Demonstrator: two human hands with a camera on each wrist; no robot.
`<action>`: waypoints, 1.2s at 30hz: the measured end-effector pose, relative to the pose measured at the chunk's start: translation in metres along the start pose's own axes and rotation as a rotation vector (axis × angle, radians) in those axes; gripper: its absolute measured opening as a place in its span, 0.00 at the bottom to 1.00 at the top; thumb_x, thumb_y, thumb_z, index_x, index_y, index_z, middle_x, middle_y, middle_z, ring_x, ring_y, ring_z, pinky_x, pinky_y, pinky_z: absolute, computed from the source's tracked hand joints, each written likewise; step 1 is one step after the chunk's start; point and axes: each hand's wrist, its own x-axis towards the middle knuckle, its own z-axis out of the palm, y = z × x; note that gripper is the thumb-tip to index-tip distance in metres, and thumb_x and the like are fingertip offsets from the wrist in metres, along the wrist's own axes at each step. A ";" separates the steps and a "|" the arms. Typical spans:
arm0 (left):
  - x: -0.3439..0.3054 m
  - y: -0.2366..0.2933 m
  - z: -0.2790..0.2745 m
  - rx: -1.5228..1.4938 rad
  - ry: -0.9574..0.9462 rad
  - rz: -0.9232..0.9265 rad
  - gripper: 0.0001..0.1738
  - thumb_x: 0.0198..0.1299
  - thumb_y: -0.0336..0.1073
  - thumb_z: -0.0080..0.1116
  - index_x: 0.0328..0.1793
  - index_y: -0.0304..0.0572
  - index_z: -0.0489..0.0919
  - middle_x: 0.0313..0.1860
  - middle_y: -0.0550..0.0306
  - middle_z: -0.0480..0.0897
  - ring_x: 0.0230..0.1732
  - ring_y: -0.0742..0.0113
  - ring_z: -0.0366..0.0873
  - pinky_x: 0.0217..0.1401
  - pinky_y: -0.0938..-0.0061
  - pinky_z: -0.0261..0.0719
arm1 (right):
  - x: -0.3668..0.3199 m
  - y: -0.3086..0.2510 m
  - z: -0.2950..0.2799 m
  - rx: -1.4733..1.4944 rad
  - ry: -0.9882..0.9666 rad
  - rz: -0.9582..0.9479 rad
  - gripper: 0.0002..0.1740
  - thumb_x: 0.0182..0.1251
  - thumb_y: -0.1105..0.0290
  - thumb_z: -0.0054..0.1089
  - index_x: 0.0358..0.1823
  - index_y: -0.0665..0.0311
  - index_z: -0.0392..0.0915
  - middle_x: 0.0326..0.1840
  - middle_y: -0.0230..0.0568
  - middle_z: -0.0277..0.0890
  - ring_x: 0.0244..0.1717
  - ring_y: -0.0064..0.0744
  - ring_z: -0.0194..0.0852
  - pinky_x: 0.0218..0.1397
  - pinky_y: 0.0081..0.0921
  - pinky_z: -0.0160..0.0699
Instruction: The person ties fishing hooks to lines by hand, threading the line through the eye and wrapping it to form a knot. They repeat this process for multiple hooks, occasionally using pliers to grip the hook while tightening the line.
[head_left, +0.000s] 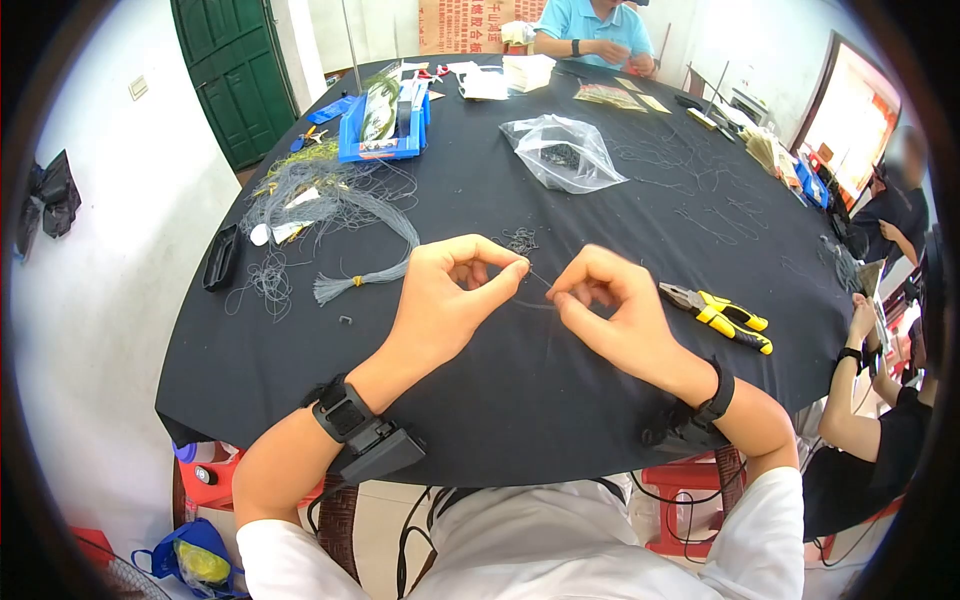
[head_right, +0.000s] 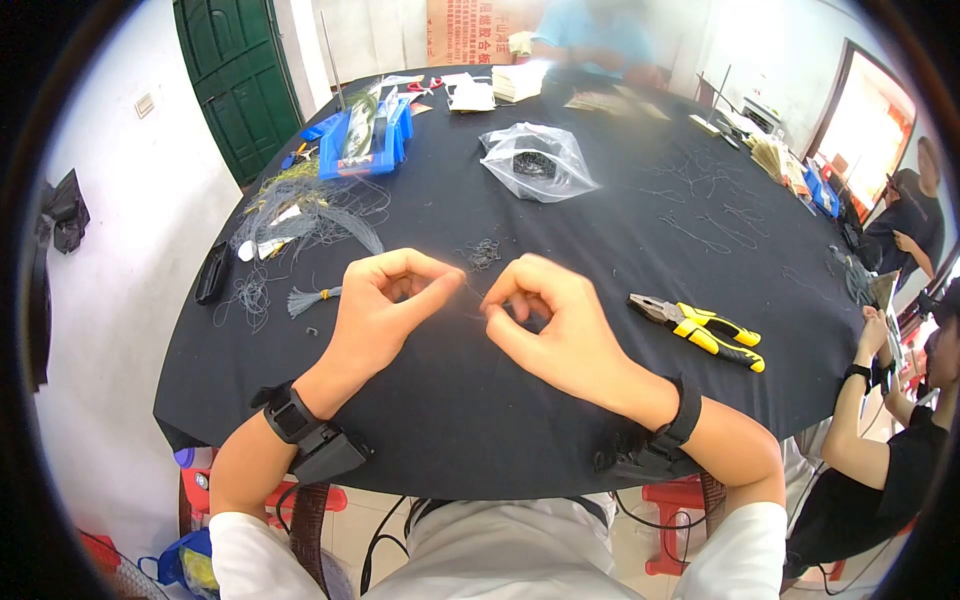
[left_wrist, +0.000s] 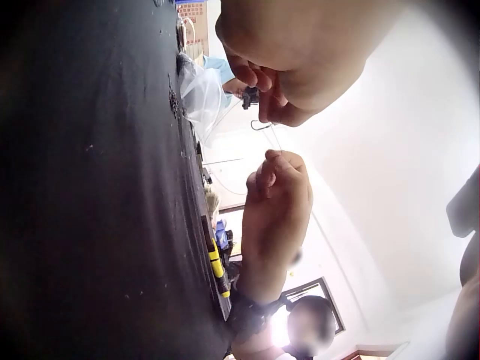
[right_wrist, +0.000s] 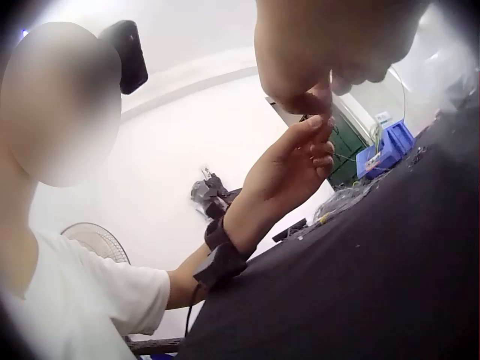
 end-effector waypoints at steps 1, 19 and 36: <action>0.000 0.001 0.000 0.000 -0.004 0.000 0.05 0.57 0.26 0.61 0.39 0.33 0.82 0.32 0.62 0.82 0.32 0.84 0.73 0.35 0.87 0.71 | 0.002 -0.001 -0.001 -0.136 0.059 -0.135 0.04 0.50 0.79 0.59 0.29 0.67 0.74 0.24 0.33 0.68 0.23 0.19 0.61 0.27 0.19 0.61; -0.002 0.006 0.003 0.054 -0.033 0.079 0.06 0.55 0.27 0.62 0.39 0.35 0.83 0.34 0.63 0.83 0.30 0.85 0.70 0.33 0.87 0.66 | 0.005 -0.006 -0.008 -0.503 0.207 -0.596 0.14 0.41 0.81 0.66 0.33 0.66 0.78 0.24 0.36 0.65 0.23 0.33 0.64 0.25 0.27 0.65; -0.005 0.015 0.005 0.068 -0.132 0.169 0.07 0.53 0.23 0.62 0.39 0.36 0.83 0.37 0.61 0.83 0.34 0.81 0.71 0.37 0.83 0.67 | 0.007 -0.002 -0.017 -0.143 0.130 -0.114 0.05 0.54 0.78 0.61 0.32 0.66 0.77 0.24 0.31 0.69 0.22 0.18 0.63 0.26 0.18 0.60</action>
